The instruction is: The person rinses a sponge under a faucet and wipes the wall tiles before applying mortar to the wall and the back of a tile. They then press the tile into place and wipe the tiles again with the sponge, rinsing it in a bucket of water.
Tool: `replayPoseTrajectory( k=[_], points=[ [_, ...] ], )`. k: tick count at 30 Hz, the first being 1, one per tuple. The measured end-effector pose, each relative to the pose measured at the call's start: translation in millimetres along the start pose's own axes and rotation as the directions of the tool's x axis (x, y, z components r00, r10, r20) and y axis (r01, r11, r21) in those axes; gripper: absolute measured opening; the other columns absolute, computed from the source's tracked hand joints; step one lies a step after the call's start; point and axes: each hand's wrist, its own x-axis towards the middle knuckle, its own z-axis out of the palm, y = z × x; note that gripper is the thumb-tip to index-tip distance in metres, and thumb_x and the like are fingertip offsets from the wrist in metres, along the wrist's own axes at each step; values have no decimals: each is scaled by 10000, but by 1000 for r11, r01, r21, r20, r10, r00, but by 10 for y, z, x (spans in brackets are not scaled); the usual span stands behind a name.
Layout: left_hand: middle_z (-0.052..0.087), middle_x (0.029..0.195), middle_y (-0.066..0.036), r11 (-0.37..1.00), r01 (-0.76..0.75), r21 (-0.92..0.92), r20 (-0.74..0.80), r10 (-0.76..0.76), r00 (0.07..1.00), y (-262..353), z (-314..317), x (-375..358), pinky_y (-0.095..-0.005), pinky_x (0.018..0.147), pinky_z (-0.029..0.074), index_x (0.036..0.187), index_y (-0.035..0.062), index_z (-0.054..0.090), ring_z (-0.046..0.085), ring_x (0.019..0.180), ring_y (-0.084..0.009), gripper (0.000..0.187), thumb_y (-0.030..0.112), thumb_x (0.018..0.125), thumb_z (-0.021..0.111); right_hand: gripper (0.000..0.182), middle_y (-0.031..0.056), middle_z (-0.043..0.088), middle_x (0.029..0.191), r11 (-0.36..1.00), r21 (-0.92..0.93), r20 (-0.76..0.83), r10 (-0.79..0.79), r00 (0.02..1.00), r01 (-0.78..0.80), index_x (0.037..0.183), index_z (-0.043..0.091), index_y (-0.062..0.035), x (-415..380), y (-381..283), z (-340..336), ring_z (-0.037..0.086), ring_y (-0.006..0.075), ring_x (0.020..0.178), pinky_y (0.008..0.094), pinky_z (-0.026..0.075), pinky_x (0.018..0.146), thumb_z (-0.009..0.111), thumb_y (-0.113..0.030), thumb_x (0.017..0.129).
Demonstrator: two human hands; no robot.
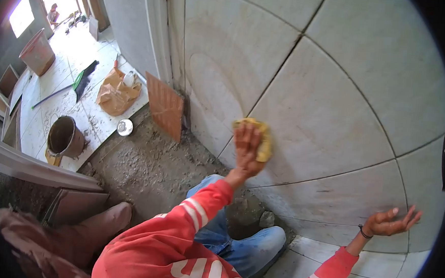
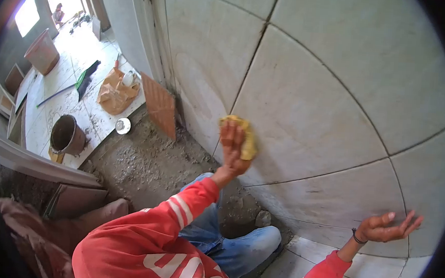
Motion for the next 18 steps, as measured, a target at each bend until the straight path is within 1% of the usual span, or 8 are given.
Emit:
replayPoseTrajectory(
  k=[1, 4, 6, 8, 10, 12, 15, 18],
  points=[
    [259, 1730, -207, 998, 57, -10, 36, -57, 998, -126, -147, -4, -617, 1285, 81, 1657, 53, 315, 180, 1609, -445, 833, 413, 968, 613, 505, 292, 500, 1507, 1000, 0, 16, 23, 1000, -23, 1373, 592, 61, 13, 2, -20, 481, 423, 1431, 535, 380, 1192, 475, -361, 1121],
    [284, 1717, -224, 974, 217, -63, -239, -226, 945, -352, -226, 1219, -560, 1280, 108, 1631, -16, 333, 200, 1604, -432, 757, 321, 1016, 619, 501, 294, 488, 1519, 1000, 11, 3, 6, 1000, -6, 1363, 596, 67, 56, 14, -31, 479, 422, 1436, 549, 387, 1189, 461, -354, 1128],
    [278, 1726, -192, 989, 130, 72, -353, -97, 931, -293, -347, 2417, -568, 1272, 130, 1627, 25, 362, 200, 1604, -398, 722, 336, 1022, 603, 484, 293, 491, 1518, 1000, 17, -8, 14, 1000, -14, 1355, 600, 66, 59, 3, -36, 482, 419, 1437, 554, 389, 1192, 451, -338, 1134],
    [310, 1720, -152, 1000, 10, 19, -300, -4, 954, 335, -454, 3195, -579, 1280, 115, 1616, 69, 402, 194, 1606, -397, 723, 367, 997, 627, 483, 294, 495, 1517, 1000, 9, -17, 26, 1000, -26, 1358, 600, 67, 38, 27, -50, 485, 422, 1435, 559, 386, 1195, 454, -334, 1133],
    [322, 1719, -128, 979, -198, 56, -234, 206, 950, 993, -381, 3087, -643, 1273, 47, 1607, 96, 437, 182, 1609, -420, 805, 426, 907, 659, 481, 295, 498, 1516, 999, 25, -45, 33, 998, -32, 1360, 600, 68, 68, 38, -12, 488, 425, 1433, 564, 382, 1198, 456, -331, 1132],
    [369, 1688, -167, 970, -240, 25, -43, 241, 970, 1159, -354, 2380, -647, 1274, 55, 1582, 74, 477, 233, 1589, -457, 770, 469, 950, 673, 472, 295, 502, 1518, 999, 4, -8, 38, 999, -38, 1371, 602, 63, 68, 35, -59, 489, 430, 1434, 571, 378, 1201, 453, -317, 1133],
    [422, 1648, -197, 974, -227, -8, -121, 224, 967, 521, -261, 1661, -662, 1267, 93, 1551, 28, 500, 295, 1564, -469, 789, 504, 949, 685, 453, 296, 504, 1521, 999, 24, -26, 30, 999, -29, 1385, 603, 54, 58, 83, -63, 488, 429, 1437, 571, 378, 1201, 449, -290, 1135],
    [442, 1630, -214, 934, -324, -150, -276, 275, 921, 126, -596, 2513, -587, 1275, 182, 1541, 10, 516, 309, 1560, -446, 631, 338, 1013, 627, 433, 283, 497, 1533, 998, 28, 4, 53, 999, -53, 1407, 593, 41, 8, 139, -88, 481, 426, 1445, 559, 390, 1193, 437, -263, 1139]
  ],
)
